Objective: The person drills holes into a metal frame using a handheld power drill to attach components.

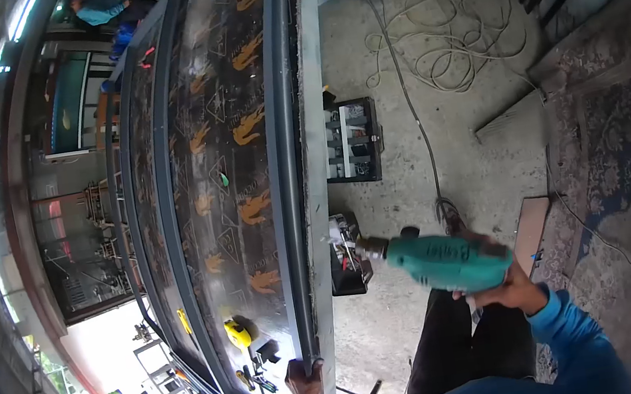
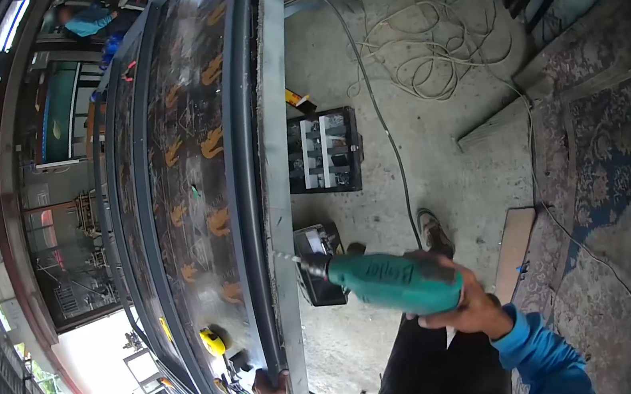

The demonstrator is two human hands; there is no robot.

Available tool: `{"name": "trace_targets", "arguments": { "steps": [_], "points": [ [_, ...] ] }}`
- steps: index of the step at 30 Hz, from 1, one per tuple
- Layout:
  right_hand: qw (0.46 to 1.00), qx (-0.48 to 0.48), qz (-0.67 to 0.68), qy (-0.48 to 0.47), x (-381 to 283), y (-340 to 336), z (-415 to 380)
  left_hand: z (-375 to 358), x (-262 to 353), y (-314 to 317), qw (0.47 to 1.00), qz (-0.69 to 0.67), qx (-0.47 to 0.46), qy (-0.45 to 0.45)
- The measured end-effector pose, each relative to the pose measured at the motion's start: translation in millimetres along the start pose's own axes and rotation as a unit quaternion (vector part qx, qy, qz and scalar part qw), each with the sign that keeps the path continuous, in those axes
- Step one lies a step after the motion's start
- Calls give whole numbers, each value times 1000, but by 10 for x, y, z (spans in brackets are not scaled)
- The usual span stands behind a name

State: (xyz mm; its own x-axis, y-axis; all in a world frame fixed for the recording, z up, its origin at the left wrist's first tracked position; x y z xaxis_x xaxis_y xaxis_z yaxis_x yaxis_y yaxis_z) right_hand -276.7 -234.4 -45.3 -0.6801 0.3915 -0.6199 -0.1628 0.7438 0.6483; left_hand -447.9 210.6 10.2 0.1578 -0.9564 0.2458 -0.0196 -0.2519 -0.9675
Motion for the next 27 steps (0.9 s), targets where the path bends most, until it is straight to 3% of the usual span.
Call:
{"name": "trace_targets", "arguments": {
  "steps": [3, 4, 6, 8, 9, 11, 13, 15, 18, 19, 22, 25, 26, 27],
  "points": [
    [986, 63, 154, -2, -424, -319, 509, 1404, 730, -74, 993, -98, 38, 53],
    [982, 65, 177, -18, -602, -380, 716, 2027, 1025, -107, 993, -111, -13, 23],
    [975, 62, 212, -27, -874, -464, 1100, 3171, 1728, -28, 989, -140, -13, 50],
    [988, 39, 127, -77, -1105, -576, 1411, 4076, 2064, 135, 987, -130, 0, 96],
    [988, 32, 139, -64, -1172, -605, 1545, 4346, 2407, 137, 998, -6, -62, 31],
    [984, 13, 165, -63, -1251, -668, 1757, 4530, 2470, 288, 996, 34, -79, -4],
    [986, -16, 155, -51, -1259, -827, 1981, 4624, 2348, 392, 998, 13, -41, 40],
    [985, -28, 167, -30, -1338, -905, 2127, 4634, 2359, 406, 999, -10, -41, 0],
    [981, -78, 177, 7, -1403, -1031, 2301, 4620, 2175, 362, 996, 45, 5, 78],
    [977, -115, 181, 17, -1413, -1085, 2353, 4592, 2153, 368, 997, 45, 8, 67],
    [983, -102, 144, 50, -1528, -1129, 2368, 4442, 2393, 310, 996, -6, -31, -81],
    [979, -115, 143, 89, -1472, -1238, 2292, 4289, 2259, 302, 990, 57, -45, -120],
    [981, -126, 137, 56, -1456, -1276, 2258, 4241, 2274, 325, 998, 47, -1, -32],
    [973, -117, 178, 87, -1448, -1317, 2140, 4175, 2265, 353, 998, 51, -6, -45]
  ]
}}
Point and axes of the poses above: each hand's wrist, its own z-axis towards the middle knuckle, its own y-axis out of the palm, x = y × z, the point moved 2 cm from there along z, towards the middle knuckle, and after that the axes turned 11 degrees about y, right-handed, at the moved point
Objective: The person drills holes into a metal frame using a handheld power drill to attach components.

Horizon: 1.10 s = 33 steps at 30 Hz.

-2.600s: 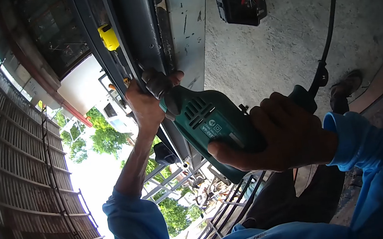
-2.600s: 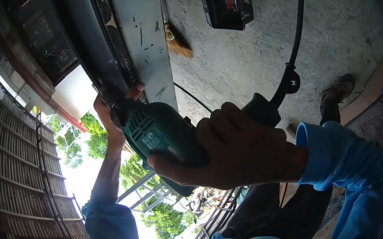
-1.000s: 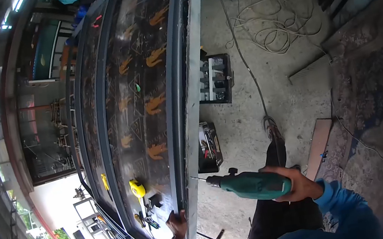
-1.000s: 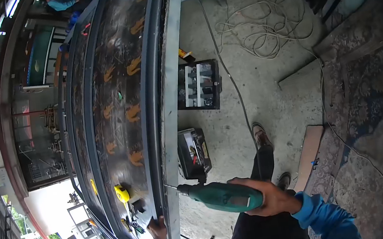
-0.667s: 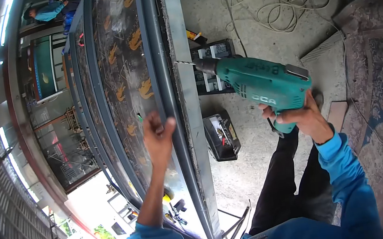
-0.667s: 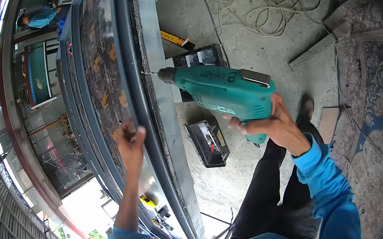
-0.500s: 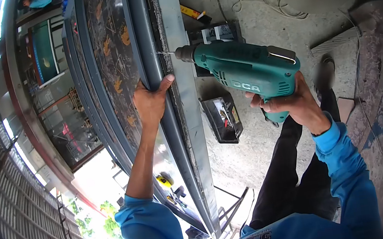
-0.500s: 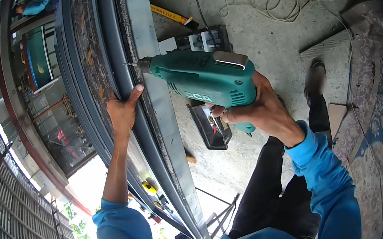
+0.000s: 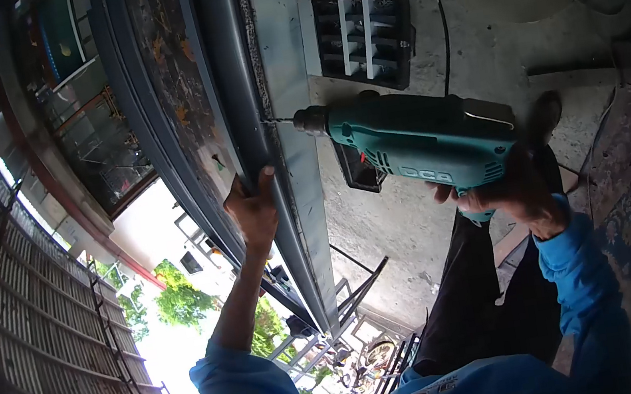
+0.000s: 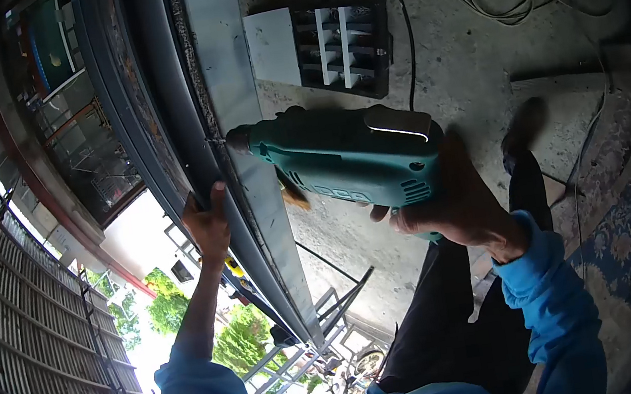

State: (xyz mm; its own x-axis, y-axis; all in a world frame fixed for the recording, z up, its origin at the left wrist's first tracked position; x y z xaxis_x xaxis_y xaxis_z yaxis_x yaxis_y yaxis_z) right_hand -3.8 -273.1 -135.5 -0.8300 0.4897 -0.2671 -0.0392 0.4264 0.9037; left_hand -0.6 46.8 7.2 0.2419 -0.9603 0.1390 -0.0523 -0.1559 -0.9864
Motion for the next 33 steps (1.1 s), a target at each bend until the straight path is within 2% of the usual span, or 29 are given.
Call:
{"name": "trace_targets", "arguments": {
  "steps": [2, 3, 4, 6, 7, 12, 14, 16, 18, 19, 28, 30, 33],
  "points": [
    [999, 12, -43, 25, 1, -59, -38, -85, 27, 21, 998, -42, 14, -35],
    [999, 11, -39, 31, 26, -97, -32, -81, -41, 4, 998, -33, -9, -61],
    [999, -13, -37, 22, 63, -123, -5, -89, -30, 8, 997, -28, -12, -65],
    [999, -42, -30, 14, 107, -105, 36, -69, 115, 37, 999, -42, 13, 25],
    [998, -34, -42, 23, 118, -77, 25, -74, 28, 81, 994, -110, 22, -8],
    [998, 22, -25, 53, -9, 191, -11, -77, -36, 75, 997, -83, 6, 2],
    [998, 26, -41, -49, -36, 282, -28, -71, -52, 81, 997, -72, 2, 7],
    [993, 32, -90, -72, -41, 360, -37, -76, -54, 95, 996, -92, 19, -1],
    [997, 57, -58, 2, -52, 394, -34, -84, -96, 86, 998, -63, 13, 11],
    [999, 31, -19, 32, -94, 351, -20, -72, -111, 84, 999, -32, 7, 25],
    [992, 63, -34, 101, 58, 269, -132, -58, -65, 90, 998, -45, 21, 46],
    [989, 45, 59, 132, 121, 216, -141, -76, -111, 91, 998, -51, 12, 28],
    [995, 35, 15, 90, 136, 187, -72, -75, -86, 70, 999, -51, 6, 13]
  ]
}}
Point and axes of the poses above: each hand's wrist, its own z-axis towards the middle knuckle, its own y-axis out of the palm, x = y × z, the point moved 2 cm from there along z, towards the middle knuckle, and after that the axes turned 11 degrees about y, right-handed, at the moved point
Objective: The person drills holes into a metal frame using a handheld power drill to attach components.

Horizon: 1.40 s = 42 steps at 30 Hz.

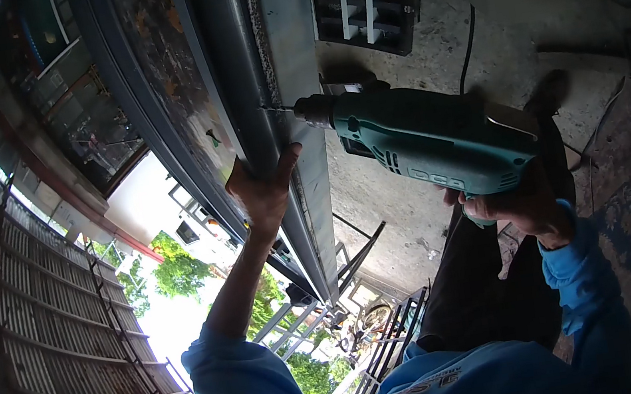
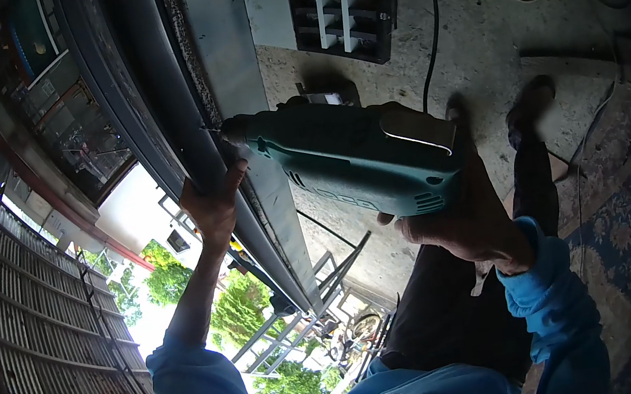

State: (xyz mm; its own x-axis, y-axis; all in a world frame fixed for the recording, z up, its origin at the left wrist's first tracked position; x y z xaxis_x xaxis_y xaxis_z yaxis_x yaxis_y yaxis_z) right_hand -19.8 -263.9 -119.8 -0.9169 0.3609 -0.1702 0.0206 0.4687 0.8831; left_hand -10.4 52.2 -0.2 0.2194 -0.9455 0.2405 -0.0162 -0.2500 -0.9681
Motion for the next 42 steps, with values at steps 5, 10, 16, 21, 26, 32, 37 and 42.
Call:
{"name": "trace_targets", "arguments": {
  "steps": [5, 10, 16, 21, 26, 32, 37, 42],
  "points": [
    [995, 52, -79, -39, 72, -5, -7, 6, -18, -17, 1000, 26, -13, -3],
    [963, 65, -261, -3, -118, -107, 53, 39, 7, -18, 999, 42, -25, 9],
    [923, 5, -373, -98, -59, -204, 151, 63, 28, -33, 999, 28, -28, 15],
    [939, -21, -252, -233, -176, 74, 416, 11, 11, -44, 999, 8, -47, -7],
    [994, -32, -53, -89, 91, 83, 358, 73, 101, -36, 998, -5, -49, -32],
    [993, 4, -70, -91, 243, 478, 260, 81, 89, -34, 998, 25, -30, 49],
    [952, 35, -238, -186, 76, 686, 90, 75, 183, -32, 999, 38, -24, 20],
    [930, 17, -274, -243, -284, 662, -1, 43, 140, 17, 999, 28, -12, 14]
  ]
}}
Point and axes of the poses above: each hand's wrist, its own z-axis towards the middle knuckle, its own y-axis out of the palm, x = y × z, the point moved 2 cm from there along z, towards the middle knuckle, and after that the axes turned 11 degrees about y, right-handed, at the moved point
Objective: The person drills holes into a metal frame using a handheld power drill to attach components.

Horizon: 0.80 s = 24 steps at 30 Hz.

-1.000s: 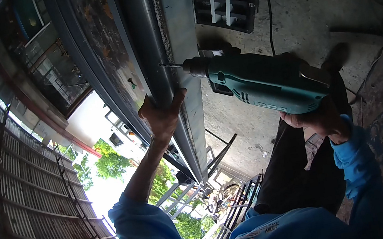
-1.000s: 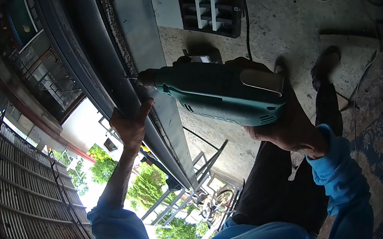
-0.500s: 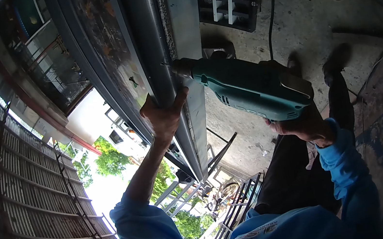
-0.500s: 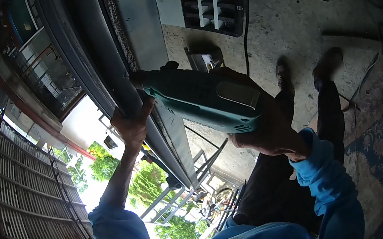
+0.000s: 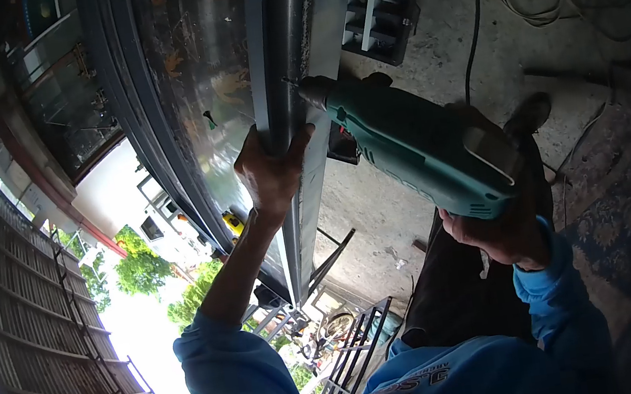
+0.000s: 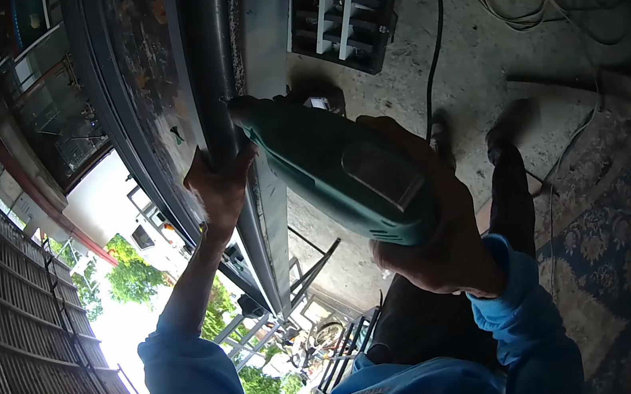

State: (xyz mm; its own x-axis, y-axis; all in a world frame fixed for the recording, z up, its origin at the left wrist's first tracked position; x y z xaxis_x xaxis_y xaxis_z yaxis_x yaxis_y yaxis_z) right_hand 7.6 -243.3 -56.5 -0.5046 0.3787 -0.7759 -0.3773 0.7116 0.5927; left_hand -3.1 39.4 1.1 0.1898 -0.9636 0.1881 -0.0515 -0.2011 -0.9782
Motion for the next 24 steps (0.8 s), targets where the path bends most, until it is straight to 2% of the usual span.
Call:
{"name": "trace_targets", "arguments": {
  "steps": [3, 5, 7, 9, 13, 14, 15, 17, 19, 20, 21, 23, 24],
  "points": [
    [983, 12, 124, 136, 20, -162, 41, -12, -4, 16, 1000, 13, -3, -8],
    [948, 23, 220, 231, 89, -207, 56, -22, -17, 39, 1000, 13, 1, -7],
    [935, 42, 281, 213, 102, -188, 135, 1, -27, 37, 1000, 19, 3, -5],
    [907, 21, 328, 263, 155, -280, 178, -19, -18, 26, 999, 24, -5, -25],
    [903, 11, 344, 259, 469, -188, 127, -5, -15, 35, 1000, -2, 8, 9],
    [914, -5, 330, 235, 602, -110, 118, 1, -8, 27, 1000, -4, 0, -6],
    [897, -2, 384, 217, 707, 21, 104, 9, -7, 15, 1000, -5, -7, -21],
    [903, -10, 384, 193, 830, 178, 58, 33, -16, 5, 999, -11, -14, -30],
    [907, 39, 393, 148, 906, 395, -127, 1, -13, -5, 999, -19, -18, -46],
    [955, 144, 236, 108, 785, 468, -160, 20, 4, 13, 1000, -6, -1, -10],
    [962, 130, 207, 117, 776, 507, -271, 19, 42, 21, 1000, 6, 12, 21],
    [931, 128, 285, 189, 701, 477, -405, -35, 83, 6, 1000, 11, 22, -3],
    [945, 141, 245, 165, 607, 387, -361, -33, 91, 20, 999, 34, 14, 10]
  ]
}}
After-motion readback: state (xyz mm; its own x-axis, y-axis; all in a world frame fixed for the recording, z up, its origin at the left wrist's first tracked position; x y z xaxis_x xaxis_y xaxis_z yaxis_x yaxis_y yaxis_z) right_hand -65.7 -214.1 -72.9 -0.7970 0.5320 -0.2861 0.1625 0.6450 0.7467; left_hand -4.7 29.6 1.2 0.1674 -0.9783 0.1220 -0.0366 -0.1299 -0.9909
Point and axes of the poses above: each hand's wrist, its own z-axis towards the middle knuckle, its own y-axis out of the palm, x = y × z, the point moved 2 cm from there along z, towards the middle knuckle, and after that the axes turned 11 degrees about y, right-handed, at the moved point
